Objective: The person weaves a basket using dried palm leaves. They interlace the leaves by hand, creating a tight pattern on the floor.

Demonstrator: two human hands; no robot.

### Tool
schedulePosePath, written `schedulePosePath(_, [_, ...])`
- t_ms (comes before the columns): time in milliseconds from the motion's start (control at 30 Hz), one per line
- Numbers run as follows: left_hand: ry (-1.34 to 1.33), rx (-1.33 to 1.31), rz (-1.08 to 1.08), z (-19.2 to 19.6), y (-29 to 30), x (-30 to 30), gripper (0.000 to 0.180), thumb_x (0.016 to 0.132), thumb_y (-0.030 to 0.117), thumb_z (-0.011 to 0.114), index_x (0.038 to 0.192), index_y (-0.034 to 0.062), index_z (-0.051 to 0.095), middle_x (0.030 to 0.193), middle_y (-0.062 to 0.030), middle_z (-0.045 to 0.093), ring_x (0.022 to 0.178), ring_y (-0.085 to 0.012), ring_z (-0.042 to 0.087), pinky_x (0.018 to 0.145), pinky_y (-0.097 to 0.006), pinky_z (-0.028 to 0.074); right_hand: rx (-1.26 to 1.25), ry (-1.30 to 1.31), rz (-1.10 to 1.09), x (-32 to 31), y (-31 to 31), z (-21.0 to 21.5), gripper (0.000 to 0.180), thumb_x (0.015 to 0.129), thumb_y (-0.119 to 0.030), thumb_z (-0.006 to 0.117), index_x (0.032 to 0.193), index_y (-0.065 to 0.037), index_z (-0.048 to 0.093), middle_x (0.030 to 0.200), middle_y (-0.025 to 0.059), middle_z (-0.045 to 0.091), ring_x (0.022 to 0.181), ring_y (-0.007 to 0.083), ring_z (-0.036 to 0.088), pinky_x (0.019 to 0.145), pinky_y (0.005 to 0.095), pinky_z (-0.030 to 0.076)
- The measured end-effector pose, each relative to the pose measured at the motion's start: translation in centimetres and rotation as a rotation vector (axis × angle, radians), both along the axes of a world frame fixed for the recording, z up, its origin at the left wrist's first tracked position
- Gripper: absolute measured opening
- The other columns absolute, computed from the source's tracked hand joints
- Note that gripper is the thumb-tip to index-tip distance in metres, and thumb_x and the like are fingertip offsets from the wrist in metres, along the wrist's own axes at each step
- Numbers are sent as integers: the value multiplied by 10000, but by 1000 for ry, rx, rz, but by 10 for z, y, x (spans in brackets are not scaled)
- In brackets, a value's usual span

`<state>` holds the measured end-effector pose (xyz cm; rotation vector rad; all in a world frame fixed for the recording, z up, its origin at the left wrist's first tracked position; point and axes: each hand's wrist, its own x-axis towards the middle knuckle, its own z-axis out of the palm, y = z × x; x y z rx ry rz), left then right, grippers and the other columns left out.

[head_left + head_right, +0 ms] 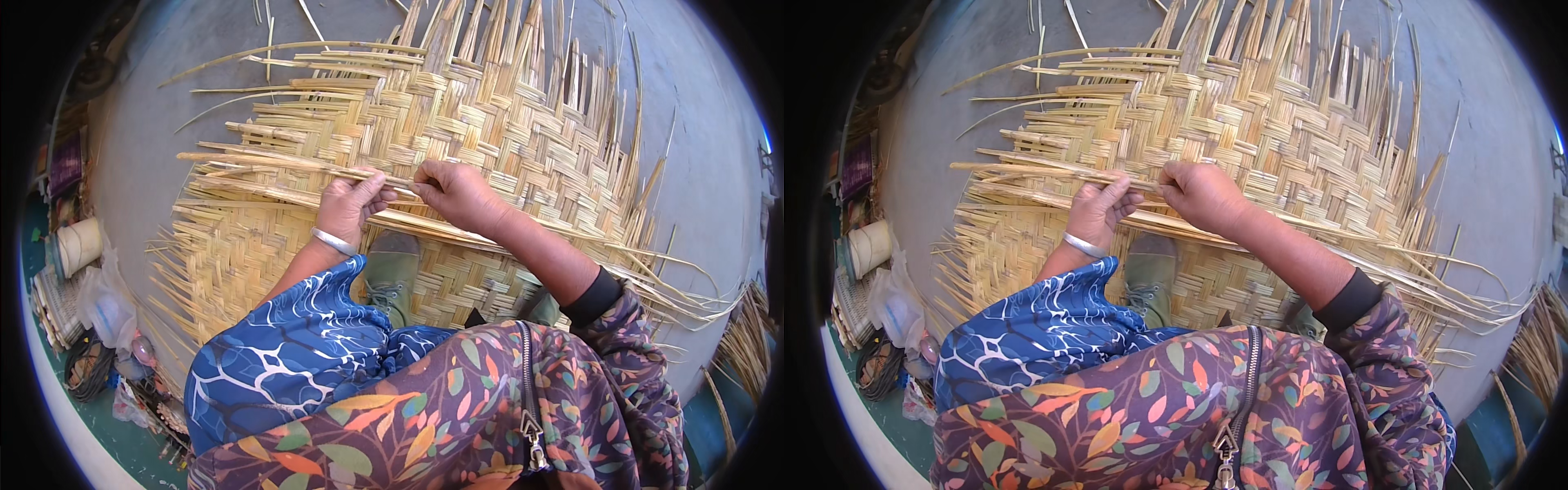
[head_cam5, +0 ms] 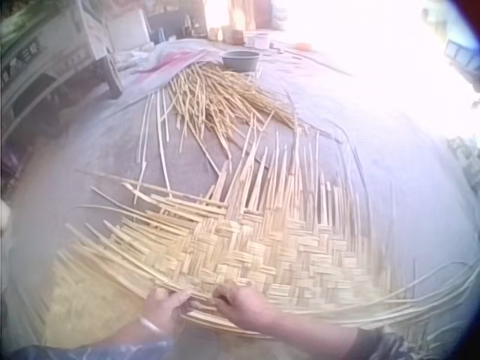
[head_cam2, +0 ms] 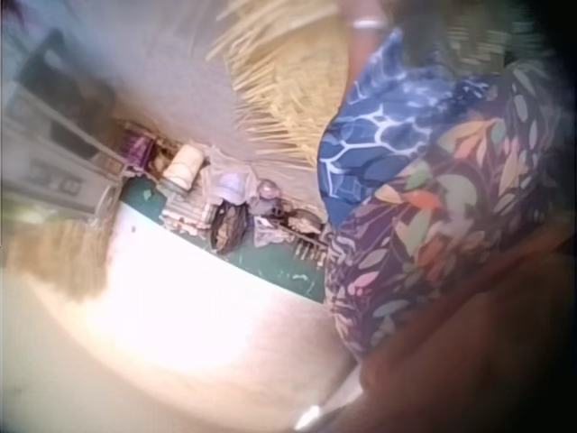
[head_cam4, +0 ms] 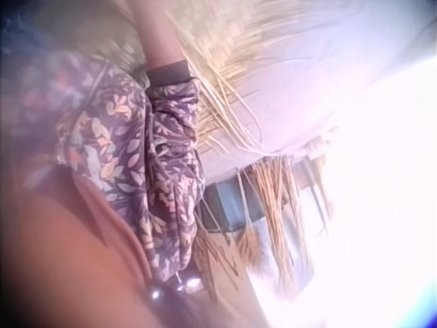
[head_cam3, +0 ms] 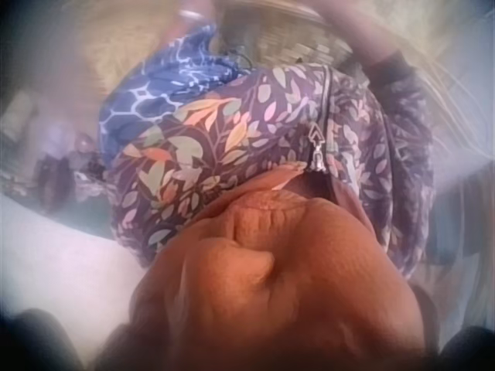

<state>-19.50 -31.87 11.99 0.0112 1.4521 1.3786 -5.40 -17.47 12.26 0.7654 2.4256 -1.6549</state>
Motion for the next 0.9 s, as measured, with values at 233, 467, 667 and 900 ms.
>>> schedulePosePath(233, [74, 0, 242, 0, -11, -34, 121, 859, 146, 632, 910, 55, 570, 804, -46, 626, 700, -143, 640, 619, -244, 522, 50, 1, -46, 4, 3, -18, 192, 865, -243, 569, 860, -52, 575, 739, 163, 621, 712, 336, 608, 652, 405, 480])
schedulePosePath(467, [144, -127, 276, 1, -10, -32, 142, 835, 146, 664, 864, 66, 550, 776, -52, 622, 665, -134, 631, 593, -238, 515, 50, 8, -7, 7, 5, -10, 179, 867, -223, 561, 846, -46, 553, 722, 150, 623, 708, 321, 612, 617, 399, 490])
schedulePosePath(667, [123, -33, 251, 2, -12, -37, 133, 845, 167, 653, 865, 68, 567, 733, -52, 628, 633, -137, 627, 545, -247, 518, 615, 173, 157, 11, -2, -2, 87, 802, -124, 558, 827, -57, 507, 739, 96, 574, 688, 287, 614, 571, 385, 508])
schedulePosePath(900, [99, -1, 159, 10, -9, -42, 158, 860, 190, 631, 862, 37, 591, 747, -64, 634, 625, -146, 628, 559, -257, 525, 719, 190, 249, 16, 0, 0, 86, 789, -135, 555, 840, -78, 515, 776, 87, 556, 665, 272, 607, 569, 382, 503])
